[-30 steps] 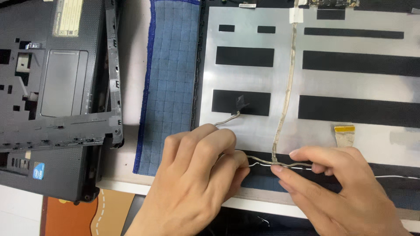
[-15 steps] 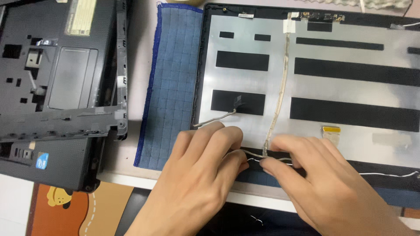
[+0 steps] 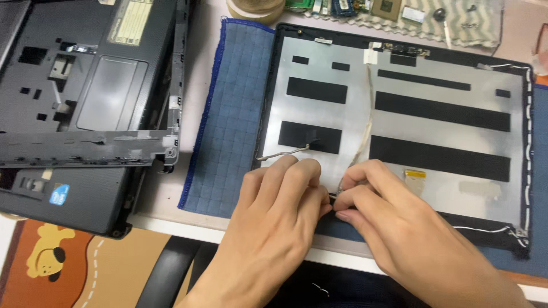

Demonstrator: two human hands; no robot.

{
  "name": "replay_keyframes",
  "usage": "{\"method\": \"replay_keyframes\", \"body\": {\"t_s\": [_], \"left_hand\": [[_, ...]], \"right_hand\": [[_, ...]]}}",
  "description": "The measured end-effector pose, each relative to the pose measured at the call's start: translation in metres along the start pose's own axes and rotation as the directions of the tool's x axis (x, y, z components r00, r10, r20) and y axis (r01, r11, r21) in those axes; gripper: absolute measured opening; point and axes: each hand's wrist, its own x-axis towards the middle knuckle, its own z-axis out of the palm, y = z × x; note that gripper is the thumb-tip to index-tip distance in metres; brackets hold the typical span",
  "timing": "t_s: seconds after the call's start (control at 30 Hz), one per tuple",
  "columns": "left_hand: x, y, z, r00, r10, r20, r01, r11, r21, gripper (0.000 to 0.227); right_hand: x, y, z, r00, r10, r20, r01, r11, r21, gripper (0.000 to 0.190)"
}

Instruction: The person works on the back of a disassembled laptop screen, repeatedly handling and adjusting thin wires and a ribbon cable along the bottom edge. They connect a power cable to the screen's connector and continue to reposition the wires and cable, ensuring they are properly aligned.

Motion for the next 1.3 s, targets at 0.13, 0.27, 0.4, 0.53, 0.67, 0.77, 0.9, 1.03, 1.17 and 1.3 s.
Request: {"method": "replay_keyframes", "body": {"t_s": [0.13, 0.27, 0.4, 0.53, 0.67, 0.77, 0.9, 1.03, 1.17, 1.3], "left_hand": [[0.009, -0.001, 0.001, 0.998, 0.063, -0.018, -0.060, 0.990, 0.131, 0.013], [0.015, -0.001, 0.002, 0.998, 0.064, -0.002, -0.063, 0.988, 0.144, 0.013], [0.014, 0.000, 0.003, 0.999, 0.050, -0.021, -0.048, 0.994, 0.097, 0.013], [0.010, 0.003, -0.004, 1.000, 0.024, -0.017, -0.025, 0.998, -0.050, 0.010], [0.008, -0.003, -0.007, 0.997, -0.052, 0.049, 0.058, 0.989, -0.139, 0.007], [0.004, -0.010, -0.013, 0.995, -0.051, 0.086, 0.060, 0.992, -0.107, 0.011], [-0.004, -0.013, -0.014, 0.993, -0.058, 0.102, 0.068, 0.993, -0.094, 0.017], [-0.008, -0.014, -0.006, 0.997, -0.060, 0.056, 0.063, 0.997, -0.052, 0.016], [-0.005, -0.014, -0.001, 0.998, -0.054, -0.012, 0.053, 0.998, -0.042, 0.014], [-0.003, -0.016, 0.000, 0.998, -0.056, -0.028, 0.053, 0.994, -0.098, 0.013]], "right_hand": [[0.004, 0.002, -0.004, 1.000, 0.006, 0.028, -0.008, 0.997, 0.074, 0.012], [0.006, 0.003, -0.006, 1.000, -0.010, 0.000, 0.010, 0.995, 0.104, 0.012], [0.006, 0.002, -0.006, 1.000, 0.004, -0.013, -0.002, 0.994, 0.112, 0.012], [0.003, 0.003, -0.003, 0.997, 0.048, -0.059, -0.041, 0.993, 0.115, 0.008], [-0.001, 0.005, -0.001, 0.992, 0.033, -0.118, -0.015, 0.989, 0.149, 0.003], [-0.005, 0.001, 0.001, 0.988, 0.052, -0.148, -0.029, 0.988, 0.152, 0.005], [-0.011, -0.002, 0.010, 0.967, -0.059, -0.250, 0.079, 0.994, 0.071, 0.023], [-0.041, 0.020, 0.040, 0.974, -0.079, -0.211, 0.071, 0.996, -0.047, 0.036], [-0.062, 0.034, 0.054, 0.981, -0.135, -0.139, 0.117, 0.984, -0.134, 0.059], [-0.060, 0.031, 0.054, 0.964, -0.195, -0.181, 0.161, 0.969, -0.188, 0.053]]}}
